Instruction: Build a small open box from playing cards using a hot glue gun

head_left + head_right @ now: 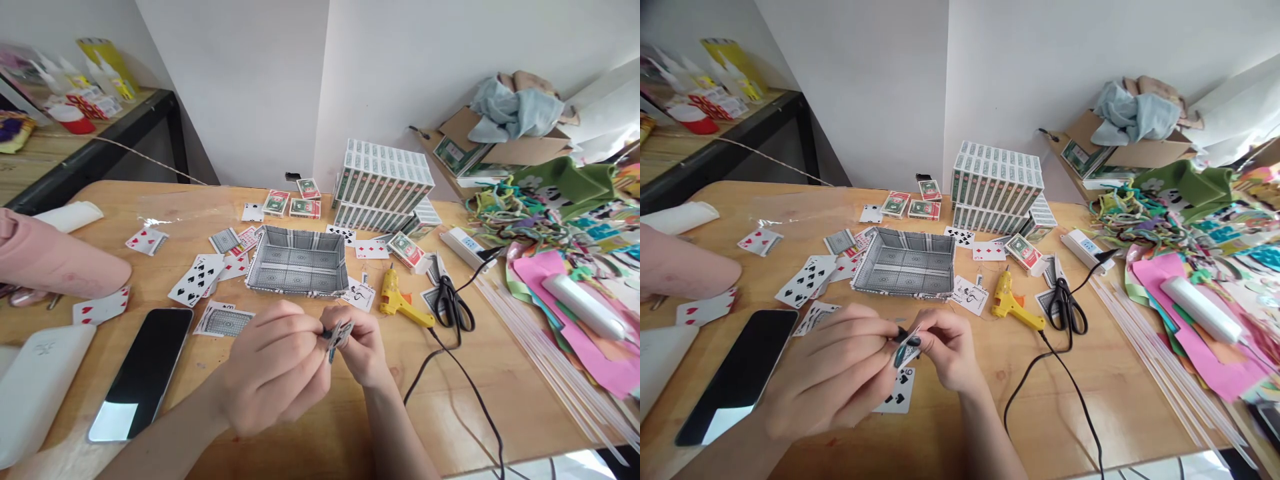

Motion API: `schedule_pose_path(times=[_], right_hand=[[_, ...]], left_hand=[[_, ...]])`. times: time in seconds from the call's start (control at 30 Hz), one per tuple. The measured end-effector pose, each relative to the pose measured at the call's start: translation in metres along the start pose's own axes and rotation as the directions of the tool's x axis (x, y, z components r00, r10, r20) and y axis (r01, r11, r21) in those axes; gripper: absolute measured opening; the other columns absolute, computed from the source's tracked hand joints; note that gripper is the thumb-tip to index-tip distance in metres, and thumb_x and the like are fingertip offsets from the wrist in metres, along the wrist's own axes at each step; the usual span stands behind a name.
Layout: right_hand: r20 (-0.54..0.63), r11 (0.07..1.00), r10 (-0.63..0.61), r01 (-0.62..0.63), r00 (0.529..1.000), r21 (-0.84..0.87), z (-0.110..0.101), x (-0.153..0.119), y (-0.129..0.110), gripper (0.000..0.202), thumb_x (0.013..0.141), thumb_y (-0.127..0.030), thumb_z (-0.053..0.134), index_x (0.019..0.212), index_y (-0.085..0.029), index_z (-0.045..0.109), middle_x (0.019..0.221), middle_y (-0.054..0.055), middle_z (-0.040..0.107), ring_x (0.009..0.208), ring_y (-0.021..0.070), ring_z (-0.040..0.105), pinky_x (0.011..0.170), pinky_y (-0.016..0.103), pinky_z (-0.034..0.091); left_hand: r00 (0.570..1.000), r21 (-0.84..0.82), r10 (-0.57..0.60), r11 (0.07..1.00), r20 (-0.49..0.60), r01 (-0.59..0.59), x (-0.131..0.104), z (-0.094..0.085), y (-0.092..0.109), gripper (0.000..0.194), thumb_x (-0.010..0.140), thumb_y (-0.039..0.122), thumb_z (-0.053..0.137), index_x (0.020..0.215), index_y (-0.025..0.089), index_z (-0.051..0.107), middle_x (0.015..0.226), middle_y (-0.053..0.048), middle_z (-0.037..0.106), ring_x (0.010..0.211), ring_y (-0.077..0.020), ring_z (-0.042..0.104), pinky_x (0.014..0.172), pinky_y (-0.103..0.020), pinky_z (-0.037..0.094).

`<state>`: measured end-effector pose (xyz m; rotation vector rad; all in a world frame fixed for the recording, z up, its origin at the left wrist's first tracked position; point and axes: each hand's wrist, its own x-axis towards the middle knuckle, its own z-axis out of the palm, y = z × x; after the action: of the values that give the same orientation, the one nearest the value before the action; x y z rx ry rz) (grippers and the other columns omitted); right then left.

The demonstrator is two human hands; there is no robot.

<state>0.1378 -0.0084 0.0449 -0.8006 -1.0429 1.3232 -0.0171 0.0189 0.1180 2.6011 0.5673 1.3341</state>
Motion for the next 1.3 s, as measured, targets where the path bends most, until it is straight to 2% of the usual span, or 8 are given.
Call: schedule_pose_path(times=[0.17, 0.3, 0.57, 0.77, 0.93, 1.0, 1.13, 1.3], right_hand=[[-0.042, 0.997, 0.071, -0.071, 0.997, 0.014, 0.001, -0.003, 0.000, 0.023, 0.078, -0.038, 0.073, 0.069, -0.021, 0.061, 0.060, -0.002, 0.055, 0.051, 0.0105, 0.045, 0.047, 0.023, 0.038], [-0.081, 0.997, 0.071, -0.074, 0.994, -0.026, -0.001, 0.001, 0.002, 0.026, 0.081, -0.038, 0.069, 0.068, -0.020, 0.058, 0.055, -0.004, 0.052, 0.048, 0.0087, 0.043, 0.045, 0.022, 0.037], [-0.274, 0.992, 0.087, -0.107, 0.958, -0.061, -0.008, 0.009, 0.008, 0.030, 0.079, -0.042, 0.070, 0.066, -0.019, 0.057, 0.054, -0.005, 0.048, 0.047, 0.0079, 0.043, 0.043, 0.020, 0.036], [-0.277, 0.986, 0.029, -0.074, 0.960, -0.152, -0.006, 0.012, 0.010, 0.028, 0.087, -0.044, 0.059, 0.075, -0.019, 0.059, 0.052, -0.005, 0.047, 0.047, 0.0089, 0.043, 0.046, 0.022, 0.037], [-0.583, 0.949, -0.258, 0.088, 0.770, -0.303, -0.018, 0.013, 0.011, 0.016, 0.091, -0.036, 0.053, 0.094, -0.021, 0.058, 0.058, -0.006, 0.042, 0.048, 0.0094, 0.039, 0.046, 0.022, 0.033], [-0.522, 0.878, -0.399, 0.151, 0.754, -0.454, -0.024, 0.010, 0.009, 0.013, 0.088, -0.032, 0.056, 0.093, -0.021, 0.059, 0.067, -0.003, 0.046, 0.056, 0.0115, 0.044, 0.051, 0.025, 0.038], [-0.055, 0.595, -0.514, 0.309, 0.856, -0.742, -0.022, 0.006, 0.006, 0.033, 0.076, -0.026, 0.066, 0.108, -0.024, 0.060, 0.098, 0.009, 0.054, 0.087, 0.0227, 0.054, 0.071, 0.038, 0.048], [0.118, 0.415, -0.588, 0.424, 0.800, -0.805, -0.011, 0.007, 0.010, 0.026, 0.084, -0.007, 0.058, 0.098, -0.028, 0.065, 0.087, 0.004, 0.065, 0.080, 0.0197, 0.059, 0.074, 0.039, 0.049]], left_hand=[[0.911, -0.394, -0.372, 0.876, -0.180, 0.279, -0.003, 0.016, -0.011, 0.019, 0.077, 0.002, 0.056, 0.065, 0.017, 0.059, 0.065, -0.001, 0.061, 0.064, -0.0144, 0.061, 0.057, -0.028, 0.051], [0.777, -0.469, -0.623, 0.713, -0.085, 0.520, -0.007, 0.026, -0.022, 0.023, 0.079, 0.008, 0.058, 0.058, 0.018, 0.059, 0.064, 0.000, 0.059, 0.063, -0.0129, 0.058, 0.057, -0.025, 0.047], [0.581, -0.483, -0.746, 0.398, 0.325, 0.780, -0.003, 0.030, -0.044, 0.011, 0.078, 0.028, 0.066, 0.074, 0.019, 0.070, 0.078, -0.002, 0.066, 0.072, -0.0146, 0.061, 0.063, -0.025, 0.049], [0.476, -0.421, -0.835, 0.340, 0.277, 0.841, -0.001, 0.024, -0.044, 0.017, 0.075, 0.025, 0.063, 0.059, 0.019, 0.063, 0.063, 0.001, 0.060, 0.062, -0.0128, 0.052, 0.057, -0.025, 0.043], [0.438, -0.396, -0.897, 0.383, 0.056, 0.834, -0.004, 0.024, -0.043, 0.023, 0.073, 0.022, 0.062, 0.052, 0.019, 0.055, 0.056, 0.003, 0.050, 0.057, -0.0112, 0.044, 0.055, -0.025, 0.036], [0.439, -0.374, -0.899, 0.406, 0.002, 0.834, -0.004, 0.025, -0.042, 0.022, 0.073, 0.023, 0.062, 0.053, 0.019, 0.056, 0.057, 0.003, 0.052, 0.057, -0.0114, 0.045, 0.054, -0.025, 0.037], [0.438, -0.312, -0.899, 0.414, 0.010, 0.855, -0.002, 0.028, -0.037, 0.016, 0.075, 0.027, 0.063, 0.061, 0.019, 0.065, 0.061, 0.002, 0.063, 0.058, -0.0132, 0.054, 0.056, -0.025, 0.043], [0.469, -0.219, -0.876, 0.439, 0.112, 0.871, -0.002, 0.029, -0.036, 0.022, 0.080, 0.035, 0.060, 0.069, 0.019, 0.070, 0.070, -0.002, 0.073, 0.066, -0.0176, 0.065, 0.061, -0.027, 0.049]])
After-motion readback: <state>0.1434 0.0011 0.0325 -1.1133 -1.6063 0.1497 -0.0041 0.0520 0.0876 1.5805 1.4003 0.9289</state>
